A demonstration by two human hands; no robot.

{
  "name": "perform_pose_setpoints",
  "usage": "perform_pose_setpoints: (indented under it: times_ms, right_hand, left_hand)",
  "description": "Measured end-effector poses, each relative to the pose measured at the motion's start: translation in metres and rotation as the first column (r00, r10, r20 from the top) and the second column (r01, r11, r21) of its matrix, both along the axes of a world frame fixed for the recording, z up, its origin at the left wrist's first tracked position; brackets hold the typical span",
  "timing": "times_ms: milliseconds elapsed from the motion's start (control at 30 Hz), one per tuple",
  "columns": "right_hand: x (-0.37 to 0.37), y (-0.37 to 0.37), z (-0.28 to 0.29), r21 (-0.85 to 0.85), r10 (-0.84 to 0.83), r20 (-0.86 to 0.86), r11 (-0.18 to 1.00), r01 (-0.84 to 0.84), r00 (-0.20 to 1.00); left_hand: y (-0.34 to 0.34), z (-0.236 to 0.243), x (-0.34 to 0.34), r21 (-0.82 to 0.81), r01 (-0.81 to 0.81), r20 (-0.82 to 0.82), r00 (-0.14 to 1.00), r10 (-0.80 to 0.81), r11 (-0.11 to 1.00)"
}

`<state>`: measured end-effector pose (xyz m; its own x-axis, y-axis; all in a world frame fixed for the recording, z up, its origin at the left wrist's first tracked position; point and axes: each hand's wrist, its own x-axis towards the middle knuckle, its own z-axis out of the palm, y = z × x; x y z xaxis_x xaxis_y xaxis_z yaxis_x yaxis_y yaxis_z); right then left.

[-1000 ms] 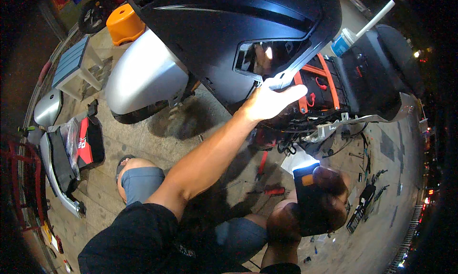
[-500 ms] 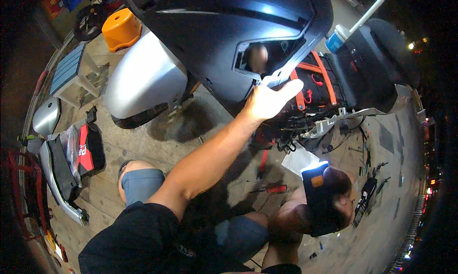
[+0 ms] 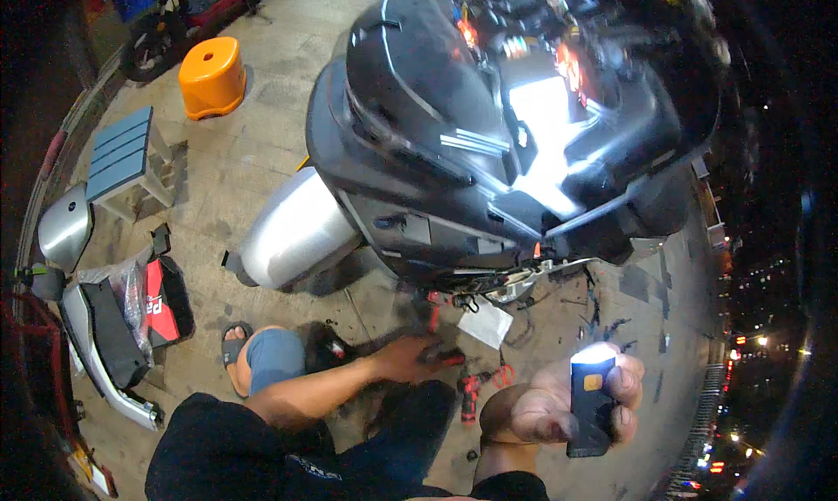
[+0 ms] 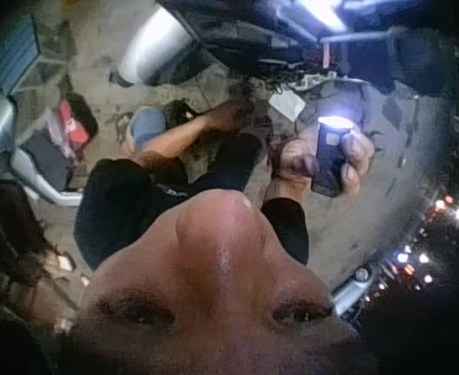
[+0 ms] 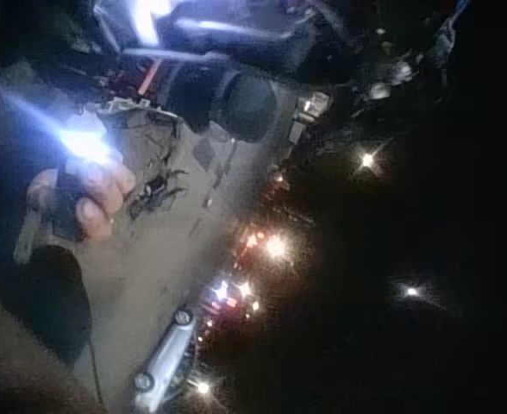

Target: The person works on the exposed wiring and internal components of a scooter, using a flashlight to illuminate the area. They connect and adjust wires and connectors, then use a screwdriver to tighten screws on a small component.

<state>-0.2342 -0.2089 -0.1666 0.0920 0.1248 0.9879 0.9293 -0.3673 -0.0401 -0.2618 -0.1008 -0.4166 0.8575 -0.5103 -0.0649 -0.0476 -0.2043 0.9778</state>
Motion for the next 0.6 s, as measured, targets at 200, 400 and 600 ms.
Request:
perform_pose_setpoints:
  times_ms: [200, 400, 600]
  right_hand:
    - [0.014, 0.057, 0.095, -0.129, -0.156, -0.274, 0.984, 0.124, 0.949]
    - [0.001, 0.109, 0.178, -0.488, -0.355, -0.655, 0.873, -0.015, 0.667]
    - [-0.051, 0.187, 0.217, -0.314, -0.229, -0.924, 0.912, -0.265, 0.305]
  left_hand:
    - [0.128, 0.083, -0.040, 0.166, 0.029, -0.283, 0.959, 0.020, 0.986]
    - [0.300, 0.160, -0.088, 0.288, -0.412, -0.161, 0.869, 0.468, 0.864]
    - [0.454, 0.224, -0.158, 0.534, -0.484, -0.422, 0.558, 0.714, 0.694]
